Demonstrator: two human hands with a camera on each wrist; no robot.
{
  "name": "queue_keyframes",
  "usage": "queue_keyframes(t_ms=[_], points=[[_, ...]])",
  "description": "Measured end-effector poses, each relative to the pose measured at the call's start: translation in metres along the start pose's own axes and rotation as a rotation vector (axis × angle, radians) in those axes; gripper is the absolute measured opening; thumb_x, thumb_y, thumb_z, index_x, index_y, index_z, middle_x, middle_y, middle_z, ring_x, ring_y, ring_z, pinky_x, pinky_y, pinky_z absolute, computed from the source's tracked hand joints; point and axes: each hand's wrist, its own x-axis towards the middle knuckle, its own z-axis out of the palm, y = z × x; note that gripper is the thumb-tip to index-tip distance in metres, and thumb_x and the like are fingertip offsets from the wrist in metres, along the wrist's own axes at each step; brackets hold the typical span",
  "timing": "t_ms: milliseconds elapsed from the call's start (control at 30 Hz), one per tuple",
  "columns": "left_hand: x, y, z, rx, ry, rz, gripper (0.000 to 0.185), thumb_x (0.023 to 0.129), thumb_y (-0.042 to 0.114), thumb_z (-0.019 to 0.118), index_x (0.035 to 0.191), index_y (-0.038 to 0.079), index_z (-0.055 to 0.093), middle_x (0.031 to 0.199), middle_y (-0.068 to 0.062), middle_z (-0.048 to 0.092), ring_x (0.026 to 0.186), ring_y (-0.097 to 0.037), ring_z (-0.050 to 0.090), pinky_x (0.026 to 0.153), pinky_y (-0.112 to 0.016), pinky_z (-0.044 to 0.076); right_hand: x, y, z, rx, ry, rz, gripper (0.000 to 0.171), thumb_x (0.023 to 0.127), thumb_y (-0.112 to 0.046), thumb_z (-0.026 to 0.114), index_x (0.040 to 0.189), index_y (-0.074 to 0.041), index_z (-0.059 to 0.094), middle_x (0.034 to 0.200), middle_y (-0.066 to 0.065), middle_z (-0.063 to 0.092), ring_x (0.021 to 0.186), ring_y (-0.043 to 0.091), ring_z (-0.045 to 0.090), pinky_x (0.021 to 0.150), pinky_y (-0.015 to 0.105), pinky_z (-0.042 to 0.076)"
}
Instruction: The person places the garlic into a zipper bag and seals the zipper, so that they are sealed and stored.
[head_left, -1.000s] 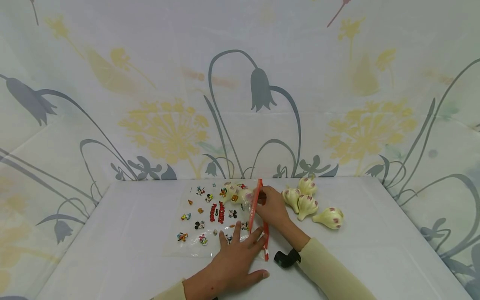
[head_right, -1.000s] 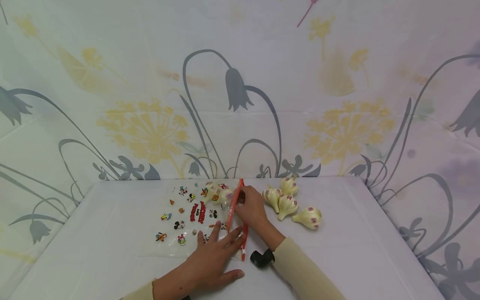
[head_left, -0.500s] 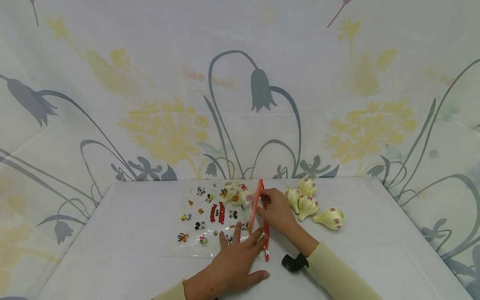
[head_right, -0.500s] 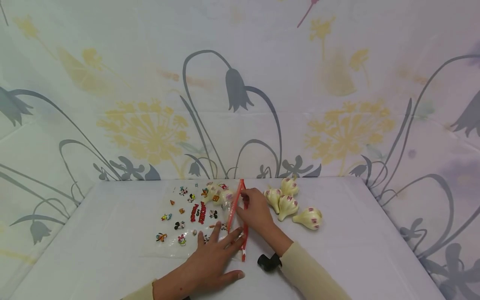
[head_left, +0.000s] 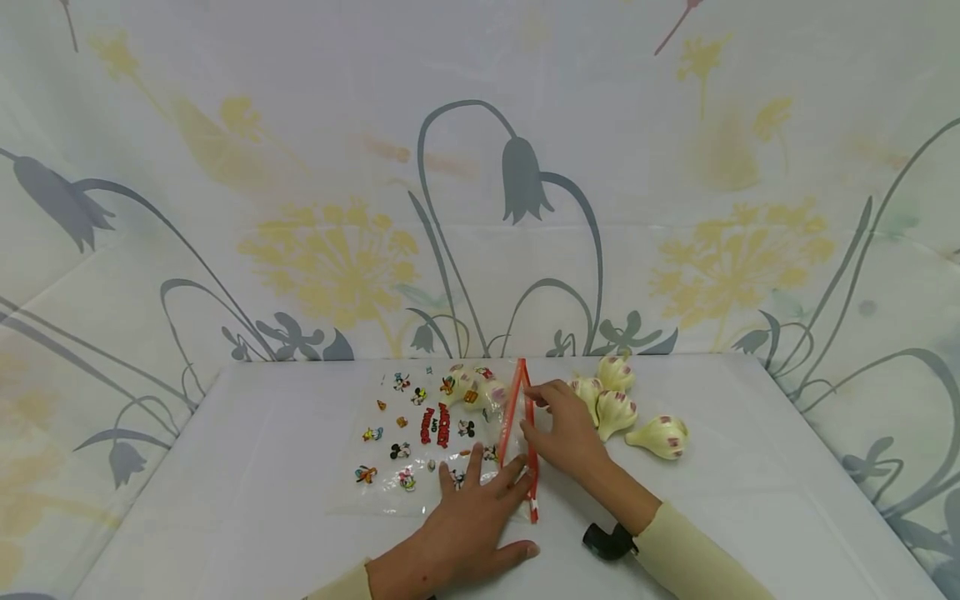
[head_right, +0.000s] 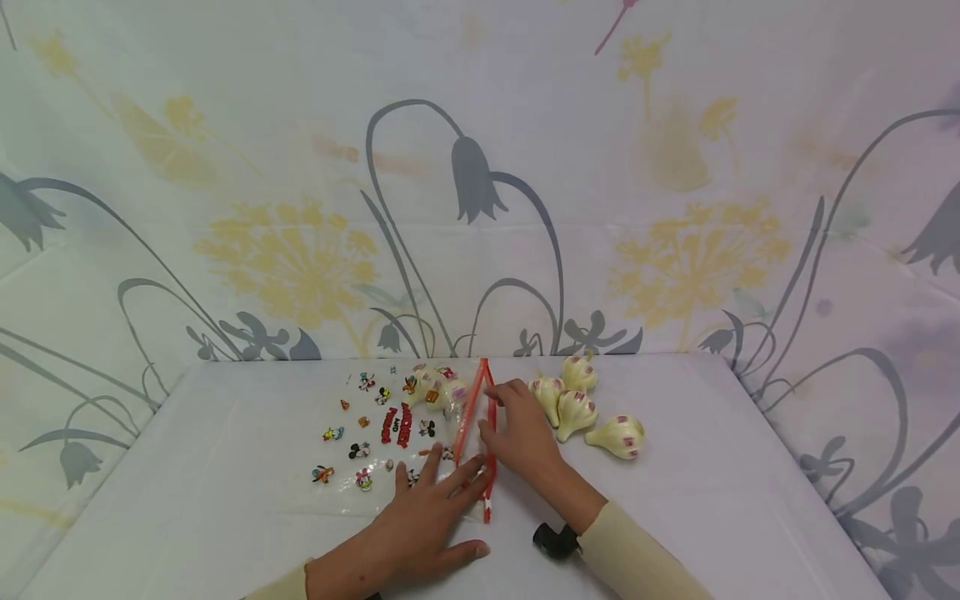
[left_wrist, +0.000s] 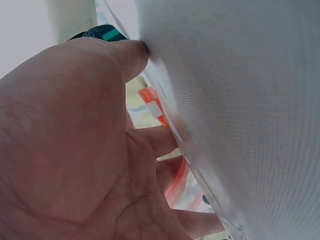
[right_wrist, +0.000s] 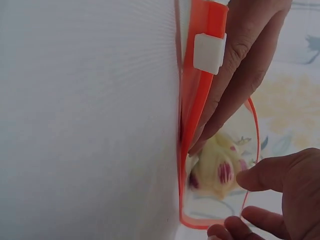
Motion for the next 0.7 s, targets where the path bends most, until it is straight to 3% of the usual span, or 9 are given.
queue_keyframes(t_ms=[400,700], points=[[0.0,-0.001,0.002,0.008,0.01,0.004,0.085,0.094,0.078,0.057,0.166,0.038,0.036,0.175,0.014,0.024,0.159,-0.053,0.015,0.104,-0.09,0.026,-0.016,0.003,-0.018,-0.112,0.005,-0.075,0.041,0.085,-0.011,0.088,0.122,-0.004,0.073,0.117,0.008,0.068,0.107,0.027,0.067,0.091,0.048,0.06],[-0.001,0.0,0.002,0.005,0.017,0.005,0.086,0.094,0.077,0.058,0.166,0.038,0.036,0.175,0.014,0.024,0.159,-0.053,0.015,0.105,-0.09,0.026,-0.026,0.009,-0.032,-0.109,0.01,-0.075,0.039,0.086,-0.013,0.088,0.121,-0.005,0.073,0.121,0.006,0.068,0.11,0.025,0.068,0.095,0.049,0.059]])
